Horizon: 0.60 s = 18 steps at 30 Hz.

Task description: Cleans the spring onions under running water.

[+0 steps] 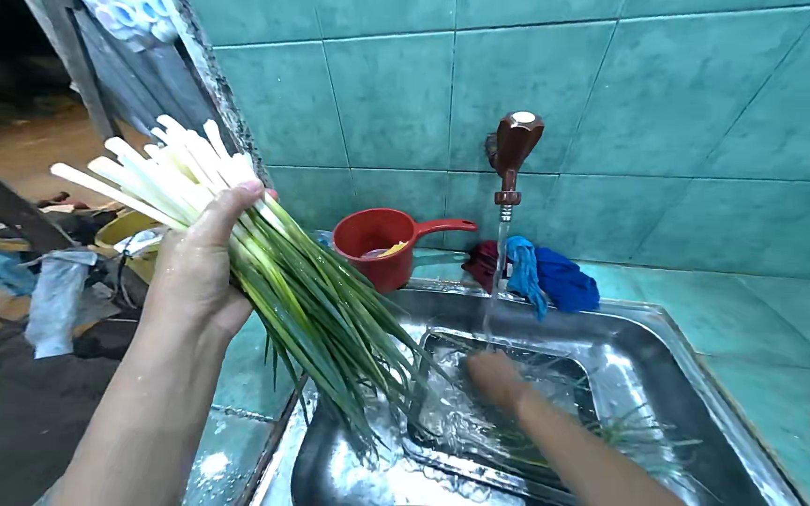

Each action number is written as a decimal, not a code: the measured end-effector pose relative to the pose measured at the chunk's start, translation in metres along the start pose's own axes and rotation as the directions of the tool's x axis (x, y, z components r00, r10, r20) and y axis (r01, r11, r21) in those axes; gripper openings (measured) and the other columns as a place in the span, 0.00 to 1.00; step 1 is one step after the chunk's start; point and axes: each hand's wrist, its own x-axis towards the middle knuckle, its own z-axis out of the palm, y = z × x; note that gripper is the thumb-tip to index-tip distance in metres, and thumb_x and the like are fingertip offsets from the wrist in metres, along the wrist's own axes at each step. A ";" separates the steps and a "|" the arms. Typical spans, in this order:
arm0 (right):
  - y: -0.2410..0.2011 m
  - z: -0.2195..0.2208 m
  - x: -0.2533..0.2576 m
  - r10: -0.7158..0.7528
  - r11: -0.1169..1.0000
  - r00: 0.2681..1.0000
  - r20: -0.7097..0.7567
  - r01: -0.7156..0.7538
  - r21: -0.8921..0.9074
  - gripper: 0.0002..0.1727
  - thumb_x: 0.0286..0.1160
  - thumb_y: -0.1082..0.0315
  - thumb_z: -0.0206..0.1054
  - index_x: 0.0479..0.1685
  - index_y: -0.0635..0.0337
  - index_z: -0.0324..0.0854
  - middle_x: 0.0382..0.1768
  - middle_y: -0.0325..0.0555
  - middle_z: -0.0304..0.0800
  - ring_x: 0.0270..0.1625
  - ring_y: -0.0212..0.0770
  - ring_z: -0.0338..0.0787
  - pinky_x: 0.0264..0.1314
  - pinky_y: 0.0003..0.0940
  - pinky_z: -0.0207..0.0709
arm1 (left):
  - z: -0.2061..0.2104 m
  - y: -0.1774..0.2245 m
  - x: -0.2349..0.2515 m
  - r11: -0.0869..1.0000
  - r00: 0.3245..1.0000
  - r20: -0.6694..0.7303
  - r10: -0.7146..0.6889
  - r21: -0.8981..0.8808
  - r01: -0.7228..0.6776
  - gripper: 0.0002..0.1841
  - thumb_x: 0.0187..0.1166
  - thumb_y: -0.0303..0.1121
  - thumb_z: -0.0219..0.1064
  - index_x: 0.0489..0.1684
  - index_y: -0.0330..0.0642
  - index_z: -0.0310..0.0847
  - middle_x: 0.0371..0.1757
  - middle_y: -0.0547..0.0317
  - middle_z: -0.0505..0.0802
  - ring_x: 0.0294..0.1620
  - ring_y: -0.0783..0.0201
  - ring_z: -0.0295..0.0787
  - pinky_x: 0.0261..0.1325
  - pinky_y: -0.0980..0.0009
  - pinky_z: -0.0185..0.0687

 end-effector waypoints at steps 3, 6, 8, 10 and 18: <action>0.008 -0.023 -0.016 -0.025 0.991 0.999 -0.041 0.030 0.134 0.18 0.84 0.60 0.62 0.61 0.62 0.88 0.61 0.65 0.89 0.67 0.67 0.86 0.71 0.70 0.73 | -0.002 -0.010 0.000 0.999 0.999 0.004 -0.033 -0.016 0.033 0.18 0.77 0.41 0.73 0.62 0.52 0.80 0.47 0.66 0.95 0.46 0.69 0.94 0.48 0.68 0.93; 0.010 -0.068 -0.036 -0.025 0.951 0.988 -0.153 0.070 0.300 0.16 0.85 0.60 0.65 0.57 0.62 0.89 0.51 0.61 0.92 0.58 0.59 0.90 0.65 0.63 0.77 | 0.015 -0.022 -0.009 0.997 0.996 0.028 -0.081 -0.008 0.081 0.20 0.77 0.41 0.74 0.64 0.48 0.78 0.44 0.63 0.95 0.42 0.67 0.95 0.45 0.66 0.94; 0.009 -0.103 -0.052 -0.026 0.921 0.962 -0.270 0.128 0.368 0.13 0.84 0.63 0.67 0.51 0.63 0.92 0.45 0.58 0.93 0.49 0.55 0.91 0.58 0.60 0.80 | 0.032 -0.034 -0.017 0.991 0.988 0.088 -0.126 -0.030 0.129 0.20 0.78 0.41 0.74 0.64 0.45 0.78 0.43 0.60 0.95 0.40 0.66 0.95 0.43 0.65 0.94; 0.011 -0.137 -0.066 -0.018 0.888 0.941 -0.339 0.170 0.427 0.11 0.83 0.64 0.68 0.45 0.62 0.92 0.40 0.54 0.92 0.44 0.50 0.89 0.53 0.55 0.79 | 0.052 -0.048 -0.025 0.983 0.974 0.142 -0.175 -0.031 0.181 0.22 0.77 0.40 0.74 0.65 0.42 0.78 0.44 0.57 0.95 0.40 0.64 0.94 0.43 0.64 0.93; -0.003 -0.184 -0.084 0.151 0.577 0.841 -0.520 0.352 0.737 0.07 0.81 0.68 0.70 0.43 0.64 0.87 0.35 0.45 0.88 0.31 0.33 0.81 0.37 0.31 0.78 | 0.131 -0.109 -0.055 0.899 0.838 0.327 -0.437 0.163 0.406 0.26 0.75 0.45 0.77 0.63 0.35 0.80 0.47 0.46 0.92 0.45 0.54 0.91 0.50 0.53 0.87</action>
